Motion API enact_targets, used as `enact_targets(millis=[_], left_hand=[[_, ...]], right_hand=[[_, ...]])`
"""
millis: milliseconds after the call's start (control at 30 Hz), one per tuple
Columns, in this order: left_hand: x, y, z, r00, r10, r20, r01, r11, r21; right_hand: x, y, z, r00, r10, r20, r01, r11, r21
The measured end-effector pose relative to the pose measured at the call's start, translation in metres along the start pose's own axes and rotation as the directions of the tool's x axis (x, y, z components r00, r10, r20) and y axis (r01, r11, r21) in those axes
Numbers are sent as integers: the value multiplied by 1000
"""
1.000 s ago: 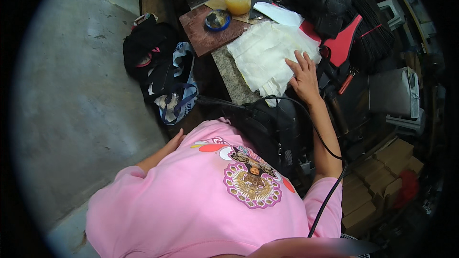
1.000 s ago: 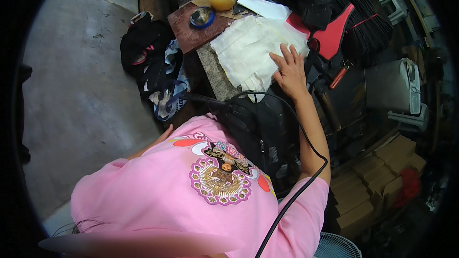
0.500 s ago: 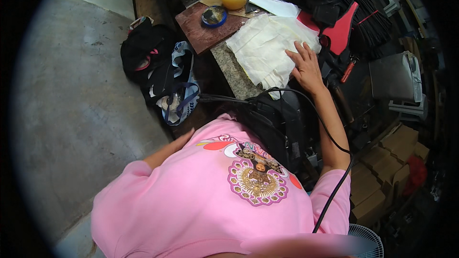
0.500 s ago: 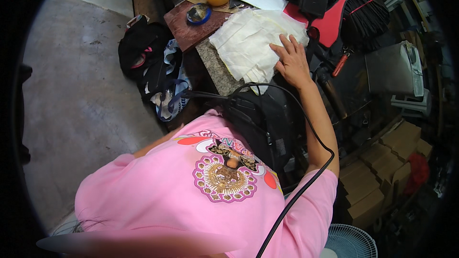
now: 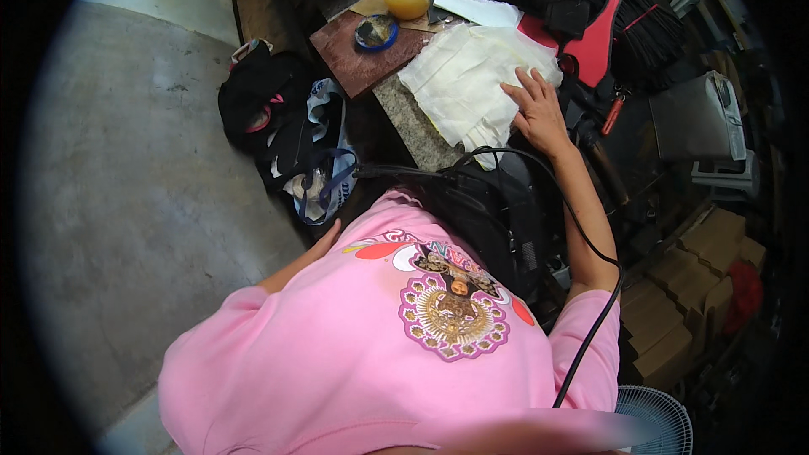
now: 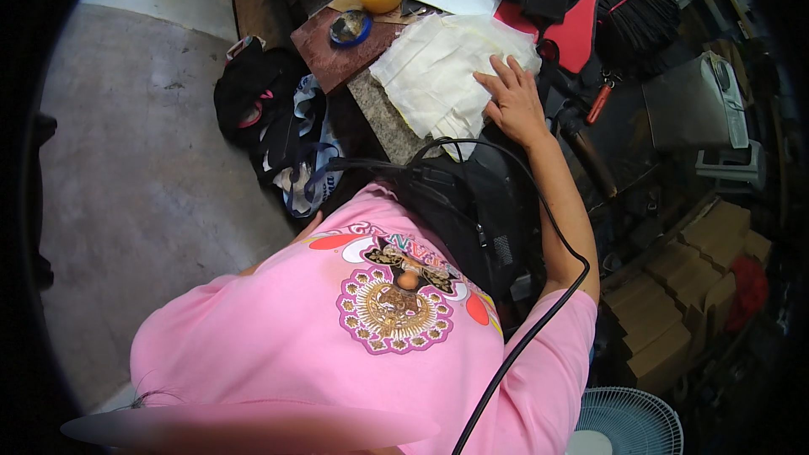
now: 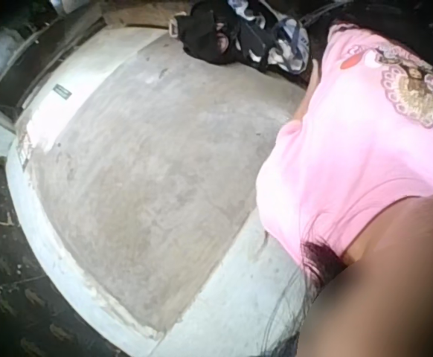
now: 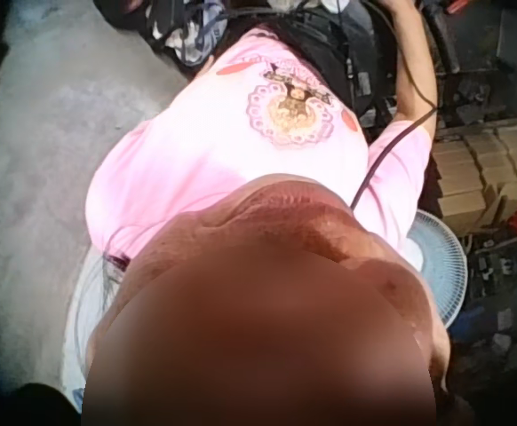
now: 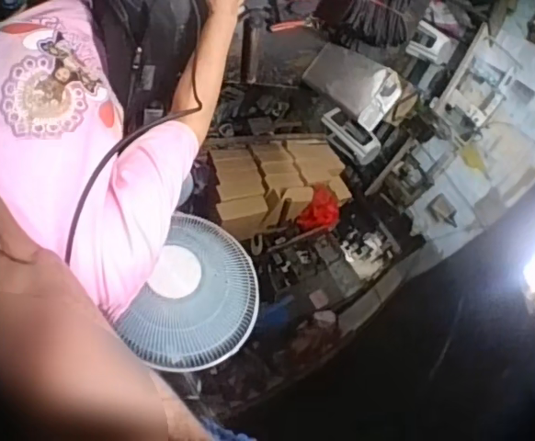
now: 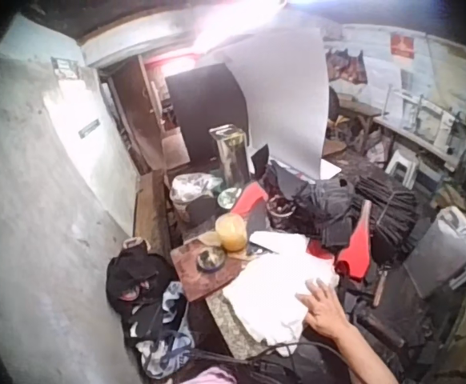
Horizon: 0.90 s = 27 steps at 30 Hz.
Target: The person folds a stack of white fabric sheets on a cluttered workbench. They repeatedly smooth, align, and restack the sheets by hand, occasionally moving a small container and a pair of scissors aside to access the fabric.
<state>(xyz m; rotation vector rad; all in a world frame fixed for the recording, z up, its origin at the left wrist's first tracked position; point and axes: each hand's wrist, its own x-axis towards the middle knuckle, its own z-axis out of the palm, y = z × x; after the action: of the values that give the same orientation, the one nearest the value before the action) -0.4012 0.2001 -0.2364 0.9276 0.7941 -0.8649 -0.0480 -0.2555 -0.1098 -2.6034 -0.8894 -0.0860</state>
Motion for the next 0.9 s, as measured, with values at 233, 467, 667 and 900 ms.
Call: enact_targets(millis=[233, 467, 667, 900], left_hand=[[-140, 21, 17, 978, -155, 141, 186, 954, -237], [-191, 153, 47, 900, -352, 256, 305, 930, 203], [-137, 207, 98, 947, -320, -32, 198, 503, 842], [-135, 239, 84, 828, -531, 180, 245, 631, 736]], right_hand=[[1, -3, -2, 999, -26, -25, 25, 999, -25], [1, -3, -1, 999, -36, -34, 35, 999, -38], [0, -4, 0, 998, -31, -47, 28, 998, -59], [0, 0, -1, 998, -48, -35, 45, 996, -80]])
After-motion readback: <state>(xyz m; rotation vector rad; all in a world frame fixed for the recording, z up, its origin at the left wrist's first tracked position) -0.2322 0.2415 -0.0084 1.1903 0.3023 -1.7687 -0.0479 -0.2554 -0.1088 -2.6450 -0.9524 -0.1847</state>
